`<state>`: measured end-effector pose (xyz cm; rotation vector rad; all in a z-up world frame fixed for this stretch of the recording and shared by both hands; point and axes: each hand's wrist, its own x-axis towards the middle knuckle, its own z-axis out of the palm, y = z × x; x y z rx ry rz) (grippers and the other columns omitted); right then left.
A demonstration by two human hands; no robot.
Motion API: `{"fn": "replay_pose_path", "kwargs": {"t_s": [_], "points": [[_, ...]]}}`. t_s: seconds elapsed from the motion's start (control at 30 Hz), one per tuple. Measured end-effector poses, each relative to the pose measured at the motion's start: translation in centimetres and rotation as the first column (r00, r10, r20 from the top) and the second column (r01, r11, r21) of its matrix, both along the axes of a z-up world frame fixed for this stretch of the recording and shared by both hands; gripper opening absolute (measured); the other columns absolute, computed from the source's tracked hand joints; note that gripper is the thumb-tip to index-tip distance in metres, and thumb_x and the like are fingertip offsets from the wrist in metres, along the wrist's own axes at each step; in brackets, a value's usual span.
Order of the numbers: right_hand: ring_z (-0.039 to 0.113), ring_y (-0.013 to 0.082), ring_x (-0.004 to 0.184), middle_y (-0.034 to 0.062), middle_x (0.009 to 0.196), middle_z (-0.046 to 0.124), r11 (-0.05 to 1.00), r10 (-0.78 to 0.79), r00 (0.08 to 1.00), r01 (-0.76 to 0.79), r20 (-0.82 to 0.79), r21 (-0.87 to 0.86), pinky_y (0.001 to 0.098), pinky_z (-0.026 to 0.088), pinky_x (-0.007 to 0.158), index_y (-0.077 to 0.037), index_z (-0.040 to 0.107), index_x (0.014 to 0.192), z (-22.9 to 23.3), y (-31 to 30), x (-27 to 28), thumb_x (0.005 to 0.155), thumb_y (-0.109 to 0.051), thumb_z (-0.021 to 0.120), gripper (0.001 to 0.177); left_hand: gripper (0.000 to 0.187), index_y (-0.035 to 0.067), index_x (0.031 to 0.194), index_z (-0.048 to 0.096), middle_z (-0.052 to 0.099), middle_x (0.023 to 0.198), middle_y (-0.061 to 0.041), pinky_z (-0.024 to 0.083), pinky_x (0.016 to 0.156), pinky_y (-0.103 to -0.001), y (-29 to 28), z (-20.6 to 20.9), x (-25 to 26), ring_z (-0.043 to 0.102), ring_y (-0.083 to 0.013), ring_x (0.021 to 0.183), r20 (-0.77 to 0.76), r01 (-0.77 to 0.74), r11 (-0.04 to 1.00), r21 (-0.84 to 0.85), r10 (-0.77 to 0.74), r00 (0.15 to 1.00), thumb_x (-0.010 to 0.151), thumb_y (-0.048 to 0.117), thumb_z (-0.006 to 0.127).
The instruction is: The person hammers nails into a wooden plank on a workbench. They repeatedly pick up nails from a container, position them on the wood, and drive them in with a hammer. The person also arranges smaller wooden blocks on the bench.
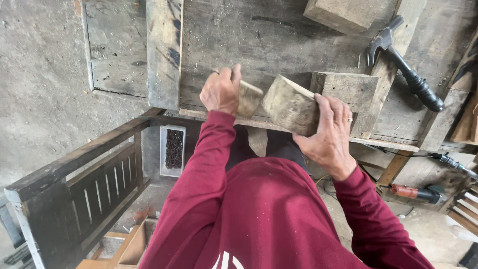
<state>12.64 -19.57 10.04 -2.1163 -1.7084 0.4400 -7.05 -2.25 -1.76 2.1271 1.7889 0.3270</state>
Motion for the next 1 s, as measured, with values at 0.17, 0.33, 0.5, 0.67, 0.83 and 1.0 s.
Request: {"fn": "replay_pose_path", "kwargs": {"t_s": [0.17, 0.33, 0.5, 0.67, 0.83, 1.0], "points": [[0.046, 0.0391, 0.125, 0.0226, 0.13, 0.048, 0.986, 0.066, 0.996, -0.055, 0.067, -0.154, 0.053, 0.035, 0.107, 0.004, 0.042, 0.145, -1.2, 1.8, -0.8, 0.063, -0.024, 0.088, 0.097, 0.04, 0.013, 0.071, 0.063, 0.063, 0.068, -0.005, 0.048, 0.048, -0.041, 1.1, -0.9, 0.1, 0.061, -0.0232, 0.055, 0.014, -0.003, 0.97, 0.242, 0.0, 1.0, 0.099, 0.041, 0.07], [0.046, 0.0378, 0.126, 0.0193, 0.133, 0.05, 0.977, 0.138, 0.99, -0.135, 0.011, -0.166, 0.0523, 0.035, 0.109, 0.003, 0.043, 0.145, -5.7, 4.0, -1.6, 0.06, -0.025, 0.09, 0.102, 0.037, 0.013, 0.073, 0.062, 0.066, 0.077, -0.006, 0.05, 0.055, -0.044, -0.1, -0.3, -0.4, 0.065, -0.028, 0.066, 0.032, 0.033, 0.944, 0.328, -0.046, 0.998, 0.099, 0.038, 0.071], [0.046, 0.0367, 0.128, 0.0157, 0.134, 0.052, 0.968, 0.193, 0.981, -0.188, 0.016, -0.169, 0.0508, 0.035, 0.109, -0.002, 0.044, 0.145, -7.3, 4.0, -0.3, 0.058, -0.023, 0.09, 0.101, 0.036, 0.012, 0.074, 0.064, 0.067, 0.078, -0.007, 0.05, 0.052, -0.045, 1.0, -0.1, 0.5, 0.065, -0.0285, 0.065, 0.037, 0.004, 0.962, 0.273, -0.015, 0.999, 0.098, 0.038, 0.071], [0.046, 0.0371, 0.129, 0.0171, 0.136, 0.051, 0.971, 0.183, 0.983, -0.177, 0.025, -0.16, 0.0524, 0.034, 0.109, -0.002, 0.044, 0.144, -7.3, 3.2, -1.3, 0.057, -0.026, 0.092, 0.102, 0.037, 0.013, 0.074, 0.064, 0.066, 0.075, -0.006, 0.05, 0.052, -0.044, 0.8, -0.6, 0.4, 0.065, -0.0271, 0.065, 0.025, -0.032, 0.969, 0.246, 0.027, 0.999, 0.098, 0.04, 0.071], [0.046, 0.036, 0.129, 0.017, 0.136, 0.051, 0.968, 0.187, 0.981, -0.176, 0.051, -0.179, 0.053, 0.034, 0.108, -0.002, 0.044, 0.143, -7.3, 3.7, -1.2, 0.055, -0.029, 0.093, 0.105, 0.039, 0.013, 0.074, 0.061, 0.066, 0.076, -0.005, 0.051, 0.054, -0.042, 0.8, -1.0, 0.4, 0.065, -0.0256, 0.065, 0.048, -0.023, 0.956, 0.292, 0.009, 0.999, 0.1, 0.041, 0.067], [0.042, 0.0384, 0.132, 0.0219, 0.139, 0.048, 0.949, 0.241, 0.97, -0.243, -0.037, -0.202, 0.0548, 0.03, 0.111, 0.003, 0.038, 0.149, -7.2, 4.0, -0.3, 0.062, -0.038, 0.094, 0.111, 0.044, 0.012, 0.075, 0.062, 0.066, 0.076, -0.003, 0.05, 0.054, -0.041, 0.6, -1.1, -0.1, 0.065, -0.0236, 0.064, 0.103, 0.0, 0.974, 0.224, -0.023, 0.994, 0.101, 0.047, 0.067]]}}
